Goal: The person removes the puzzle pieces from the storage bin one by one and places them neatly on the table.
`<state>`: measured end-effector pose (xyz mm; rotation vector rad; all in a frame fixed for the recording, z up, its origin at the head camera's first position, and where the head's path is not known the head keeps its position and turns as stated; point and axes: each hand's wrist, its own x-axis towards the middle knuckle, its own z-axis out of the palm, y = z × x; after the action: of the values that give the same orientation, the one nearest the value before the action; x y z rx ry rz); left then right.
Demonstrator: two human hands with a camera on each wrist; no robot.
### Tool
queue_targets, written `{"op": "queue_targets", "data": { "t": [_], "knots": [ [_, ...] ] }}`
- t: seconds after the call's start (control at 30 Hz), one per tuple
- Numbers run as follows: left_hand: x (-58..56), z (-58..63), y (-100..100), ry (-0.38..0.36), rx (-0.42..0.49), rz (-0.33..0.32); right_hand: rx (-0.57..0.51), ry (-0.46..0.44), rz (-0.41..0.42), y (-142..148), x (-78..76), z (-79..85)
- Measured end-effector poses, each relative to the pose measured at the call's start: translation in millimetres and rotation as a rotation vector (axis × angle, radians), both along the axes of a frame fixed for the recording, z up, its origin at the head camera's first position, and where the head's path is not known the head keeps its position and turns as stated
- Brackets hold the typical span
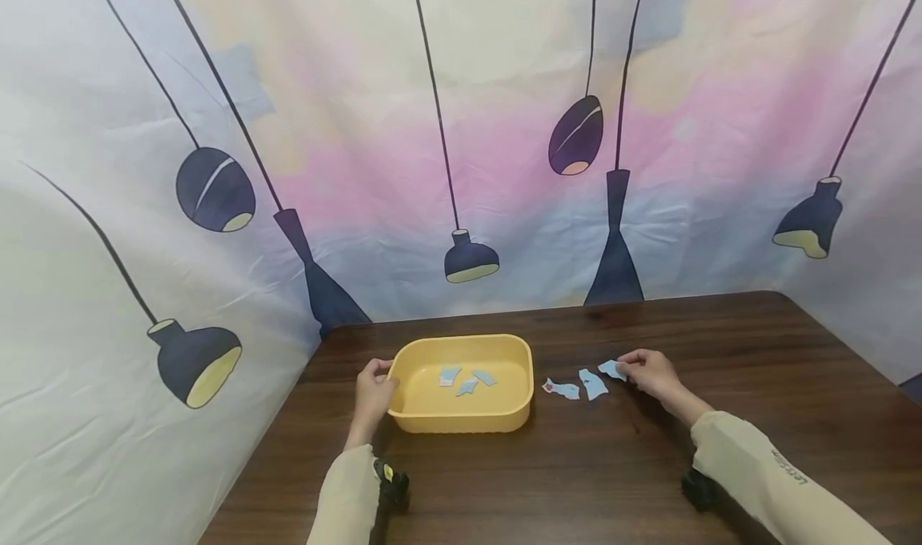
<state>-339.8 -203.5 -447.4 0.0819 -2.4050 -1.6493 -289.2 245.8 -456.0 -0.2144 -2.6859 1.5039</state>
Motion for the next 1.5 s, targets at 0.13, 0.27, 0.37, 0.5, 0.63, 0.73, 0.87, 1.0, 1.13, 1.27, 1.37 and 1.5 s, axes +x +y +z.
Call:
{"op": "queue_targets", "data": {
  "t": [0.13, 0.27, 0.37, 0.5, 0.63, 0.73, 0.87, 1.0, 1.13, 1.27, 1.37, 1.5],
  "knots": [
    [0.7, 1.3, 0, -0.002, -0.007, -0.001, 0.046, -0.01, -0.007, -1, -0.4, -0.8],
    [1.0, 1.7, 0, -0.003, -0.013, 0.0, 0.092, 0.011, -0.017, -1, 0.3, -0.5],
    [0.4, 0.8, 0, 0.002, -0.018, 0.002, 0.11, 0.02, -0.023, -2, 0.8, -0.2],
    [0.0, 0.1, -1, 0.007, -0.022, -0.002, 0.108, 0.012, -0.027, -2, 1.1, -0.1],
    [1.5, -0.5, -1, 0.006, -0.019, -0.001, 0.098, 0.002, -0.002, -1, 1.5, 0.7],
    [2.6, -0.3, -2, 0.002, -0.015, 0.001, 0.062, 0.008, 0.037, -6, 0.4, 4.8],
    [2.9, 0.3, -1, 0.0, -0.01, 0.0, -0.002, 0.039, 0.1, -24, -2.6, 20.3],
    [2.4, 1.2, 0, 0.008, -0.002, -0.005, -0.075, 0.054, 0.197, -58, -4.7, 39.9],
    [1.6, 1.8, -1, 0.01, -0.003, -0.01, -0.151, 0.05, 0.296, -101, -8.7, 52.7],
    [3.4, 2.1, -2, 0.001, -0.03, 0.01, -0.181, 0.077, 0.339, -146, -15.4, 55.1],
    [5.1, 3.4, -3, 0.003, -0.041, 0.018, -0.205, 0.075, 0.339, -172, -21.5, 51.6],
    [5.8, 3.5, 0, 0.001, -0.032, -0.008, -0.284, 0.007, 0.301, -191, -27.4, 41.9]
  ]
}}
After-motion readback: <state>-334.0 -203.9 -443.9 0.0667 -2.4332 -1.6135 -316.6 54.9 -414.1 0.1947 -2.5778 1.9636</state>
